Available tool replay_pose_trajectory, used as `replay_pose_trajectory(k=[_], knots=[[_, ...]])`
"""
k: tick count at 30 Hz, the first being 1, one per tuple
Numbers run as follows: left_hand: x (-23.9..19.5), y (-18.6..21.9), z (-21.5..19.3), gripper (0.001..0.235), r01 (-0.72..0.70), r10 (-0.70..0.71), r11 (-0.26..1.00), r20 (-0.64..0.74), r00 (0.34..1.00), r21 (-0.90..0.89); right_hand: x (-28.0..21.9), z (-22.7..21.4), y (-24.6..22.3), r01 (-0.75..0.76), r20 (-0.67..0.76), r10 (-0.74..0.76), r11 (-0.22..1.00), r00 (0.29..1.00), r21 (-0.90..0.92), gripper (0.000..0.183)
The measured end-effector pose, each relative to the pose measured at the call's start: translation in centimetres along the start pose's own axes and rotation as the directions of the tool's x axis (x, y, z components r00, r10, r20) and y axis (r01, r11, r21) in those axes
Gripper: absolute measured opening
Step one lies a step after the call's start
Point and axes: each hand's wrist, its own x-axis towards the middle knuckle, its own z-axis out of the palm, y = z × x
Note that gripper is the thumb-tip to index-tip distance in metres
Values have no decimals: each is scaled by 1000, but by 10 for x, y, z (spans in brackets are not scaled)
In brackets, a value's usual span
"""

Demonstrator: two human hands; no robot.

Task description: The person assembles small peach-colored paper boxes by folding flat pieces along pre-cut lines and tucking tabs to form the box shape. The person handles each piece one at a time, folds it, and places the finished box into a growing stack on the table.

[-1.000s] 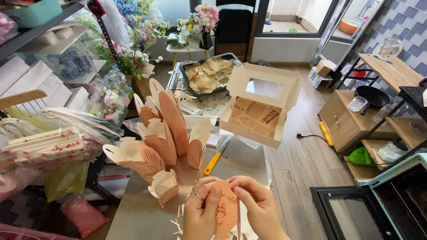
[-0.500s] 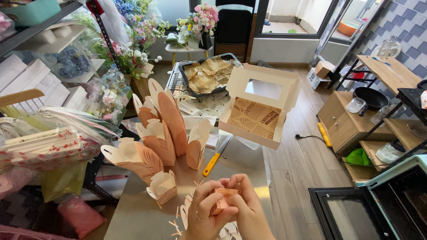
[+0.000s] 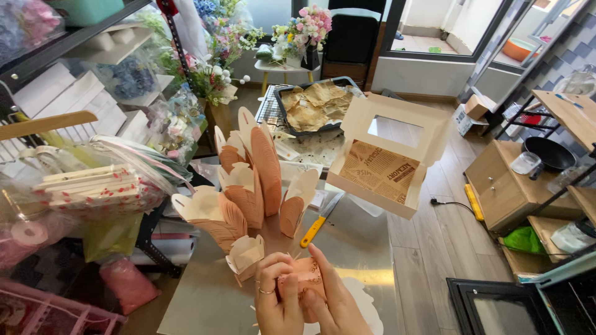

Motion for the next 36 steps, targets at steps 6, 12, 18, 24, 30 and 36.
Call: replay_pose_trajectory(k=[6,12,18,24,30,36], knots=[[1,-12,-25,24,45,-46,990,2,999,137,20,12,-10,164,102,-158,985,982,-60,71],[16,-38,-82,44,11,34,984,-250,968,178,75,-10,-54,82,114,-56,969,992,-232,80],[13,-93,-118,101,150,-175,864,7,985,482,130,24,-76,731,600,-421,340,681,-591,55],[9,-140,-108,109,433,-501,785,43,864,443,144,96,-51,827,829,3,66,559,-558,27],[6,-165,-111,75,402,-545,713,93,833,574,137,79,-41,754,664,-358,275,656,-596,56],[6,-172,-114,72,349,-531,694,120,839,629,135,63,-29,755,757,-105,237,645,-611,6]])
